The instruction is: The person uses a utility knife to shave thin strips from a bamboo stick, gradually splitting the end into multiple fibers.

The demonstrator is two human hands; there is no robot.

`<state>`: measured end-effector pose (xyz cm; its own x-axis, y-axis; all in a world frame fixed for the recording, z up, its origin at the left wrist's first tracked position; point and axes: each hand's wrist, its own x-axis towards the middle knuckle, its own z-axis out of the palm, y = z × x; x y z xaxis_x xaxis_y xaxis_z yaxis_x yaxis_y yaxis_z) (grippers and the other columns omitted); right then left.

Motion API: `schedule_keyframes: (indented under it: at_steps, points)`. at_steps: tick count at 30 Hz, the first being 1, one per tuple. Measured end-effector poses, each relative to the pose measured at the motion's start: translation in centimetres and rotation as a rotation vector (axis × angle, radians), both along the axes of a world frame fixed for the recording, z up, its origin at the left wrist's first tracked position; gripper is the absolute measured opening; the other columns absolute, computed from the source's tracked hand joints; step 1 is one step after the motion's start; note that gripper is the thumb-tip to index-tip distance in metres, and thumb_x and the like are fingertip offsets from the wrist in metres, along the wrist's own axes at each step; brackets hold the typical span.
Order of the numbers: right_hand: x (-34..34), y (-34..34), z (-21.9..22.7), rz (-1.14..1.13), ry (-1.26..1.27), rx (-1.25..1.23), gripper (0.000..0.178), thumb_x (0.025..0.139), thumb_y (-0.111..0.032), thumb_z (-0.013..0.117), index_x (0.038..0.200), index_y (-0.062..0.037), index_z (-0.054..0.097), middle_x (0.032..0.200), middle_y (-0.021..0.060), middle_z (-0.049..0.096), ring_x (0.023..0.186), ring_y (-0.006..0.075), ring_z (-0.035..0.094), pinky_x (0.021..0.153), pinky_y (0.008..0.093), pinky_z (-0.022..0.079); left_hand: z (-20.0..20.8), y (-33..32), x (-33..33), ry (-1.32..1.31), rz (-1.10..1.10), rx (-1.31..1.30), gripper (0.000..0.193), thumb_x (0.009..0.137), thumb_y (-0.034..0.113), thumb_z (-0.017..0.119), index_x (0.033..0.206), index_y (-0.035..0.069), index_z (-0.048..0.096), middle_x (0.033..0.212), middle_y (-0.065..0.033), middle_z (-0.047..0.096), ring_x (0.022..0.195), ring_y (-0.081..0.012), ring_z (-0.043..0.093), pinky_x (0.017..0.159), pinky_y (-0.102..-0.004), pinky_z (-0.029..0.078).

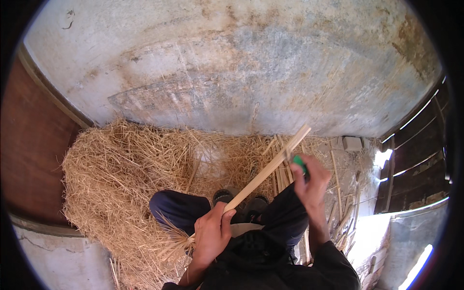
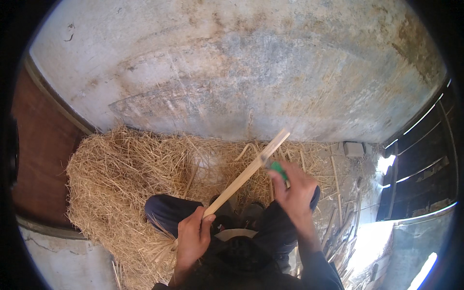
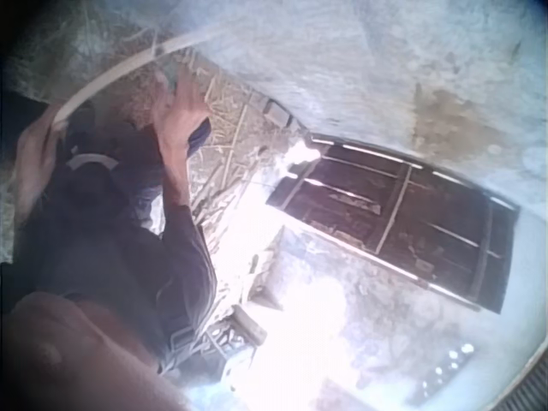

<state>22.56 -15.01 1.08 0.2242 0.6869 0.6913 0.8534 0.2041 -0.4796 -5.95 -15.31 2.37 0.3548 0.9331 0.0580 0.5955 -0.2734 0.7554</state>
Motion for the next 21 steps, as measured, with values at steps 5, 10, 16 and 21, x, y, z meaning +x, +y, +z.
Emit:
schedule_keyframes:
  at_steps: [5, 10, 16, 21]
  points:
    - [1.3, 1.6, 0.1, 0.006, -0.002, 0.057, 0.024, 0.094, -0.019, 0.088, 0.112, -0.0049, 0.081, 0.088, 0.0149, 0.076, 0.069, 0.0281, 0.073, 0.063, 0.037, 0.056, -1.4, -0.1, -0.6, -0.059, 0.017, 0.007, 0.021, 0.111, 0.017, 0.065, 0.098, 0.002, 0.061, 0.073, -0.0198, 0.061, 0.067, -0.0453, 0.063, 0.062, -0.0497, 0.047]
    - [9.0, 3.4, -0.4, -0.388, 0.102, -0.053, 0.021, 0.105, -0.021, 0.075, 0.118, -0.0048, 0.079, 0.083, 0.0182, 0.072, 0.064, 0.0277, 0.067, 0.062, 0.0406, 0.051, -1.7, -0.3, -3.2, 0.016, 0.054, -0.06, 0.024, 0.113, 0.023, 0.063, 0.1, 0.003, 0.065, 0.077, -0.02, 0.066, 0.073, -0.0463, 0.068, 0.066, -0.0515, 0.051]
    - [6.2, 2.4, -0.9, -0.217, 0.153, -0.219, 0.023, 0.109, -0.022, 0.069, 0.121, -0.0034, 0.076, 0.075, 0.0163, 0.065, 0.06, 0.0258, 0.06, 0.06, 0.0399, 0.046, -3.0, 0.6, -3.7, -0.166, 0.136, -0.045, 0.023, 0.115, 0.022, 0.061, 0.114, 0.0, 0.07, 0.075, -0.015, 0.065, 0.065, -0.0339, 0.066, 0.065, -0.0446, 0.051]
    - [-0.3, 0.7, -2.3, 0.172, 0.119, -0.121, 0.023, 0.102, -0.02, 0.079, 0.117, -0.0027, 0.075, 0.086, 0.0121, 0.071, 0.065, 0.027, 0.068, 0.062, 0.0383, 0.054, -2.7, 1.3, -1.6, -0.271, 0.122, -0.056, 0.022, 0.115, 0.019, 0.062, 0.123, 0.001, 0.071, 0.074, -0.0091, 0.064, 0.061, -0.0163, 0.06, 0.058, -0.0349, 0.047]
